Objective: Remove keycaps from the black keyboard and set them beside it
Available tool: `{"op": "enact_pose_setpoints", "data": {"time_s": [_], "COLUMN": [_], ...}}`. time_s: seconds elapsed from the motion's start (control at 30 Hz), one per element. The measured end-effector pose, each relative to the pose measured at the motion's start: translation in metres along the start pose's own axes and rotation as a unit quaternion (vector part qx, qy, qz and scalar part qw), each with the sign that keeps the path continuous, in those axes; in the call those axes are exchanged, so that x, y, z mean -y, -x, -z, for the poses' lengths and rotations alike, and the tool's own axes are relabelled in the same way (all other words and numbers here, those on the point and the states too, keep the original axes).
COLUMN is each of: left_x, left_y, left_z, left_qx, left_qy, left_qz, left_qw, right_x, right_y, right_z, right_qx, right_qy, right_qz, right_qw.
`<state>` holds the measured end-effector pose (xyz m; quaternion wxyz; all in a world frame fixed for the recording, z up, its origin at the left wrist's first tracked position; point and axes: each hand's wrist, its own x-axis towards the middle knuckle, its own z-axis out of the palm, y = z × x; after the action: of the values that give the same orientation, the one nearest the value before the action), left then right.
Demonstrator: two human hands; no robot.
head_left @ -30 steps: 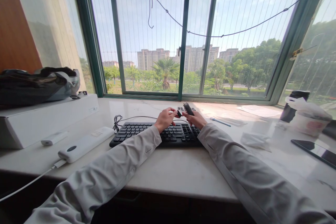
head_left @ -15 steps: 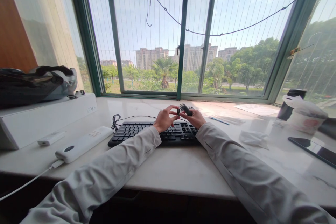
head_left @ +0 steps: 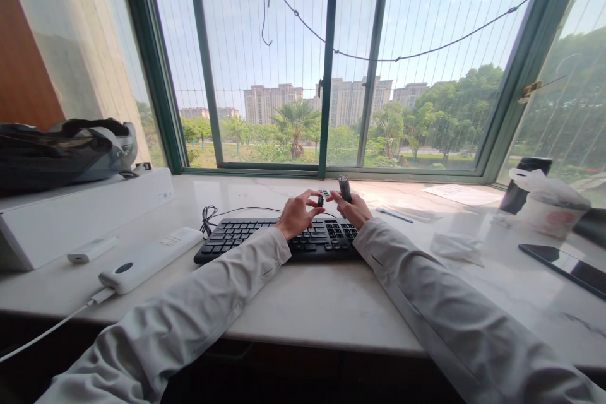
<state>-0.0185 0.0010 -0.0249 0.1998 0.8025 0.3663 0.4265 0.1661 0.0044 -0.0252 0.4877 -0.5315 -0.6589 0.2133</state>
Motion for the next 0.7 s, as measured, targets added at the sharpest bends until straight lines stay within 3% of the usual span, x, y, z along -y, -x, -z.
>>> {"op": "enact_pose_setpoints", "data": {"time_s": [0.23, 0.43, 0.6, 0.7], "left_x": [-0.0013, -0.0055, -0.0104, -0.0046], "left_y": [0.0008, 0.0026, 0.0028, 0.0001], "left_z": [0.0006, 0.0031, 0.0052, 0.006], "left_qx": [-0.037, -0.048, -0.067, -0.072], "left_qy": [-0.098, -0.15, -0.156, -0.165], "left_qz": [-0.058, -0.069, -0.092, -0.111], "left_qw": [0.993, 0.985, 0.981, 0.977], "right_x": [-0.0029, -0.003, -0.0032, -0.0038], "right_y": [-0.0005, -0.0006, -0.0016, -0.0023], "right_z": [-0.0043, -0.0046, -0.0054, -0.0011], "right_qx": [0.052, 0.066, 0.055, 0.029], "right_qy": [-0.001, 0.007, 0.026, 0.107], "right_qz": [0.048, 0.062, 0.066, 0.077], "right_qw": [0.997, 0.996, 0.996, 0.991]}}
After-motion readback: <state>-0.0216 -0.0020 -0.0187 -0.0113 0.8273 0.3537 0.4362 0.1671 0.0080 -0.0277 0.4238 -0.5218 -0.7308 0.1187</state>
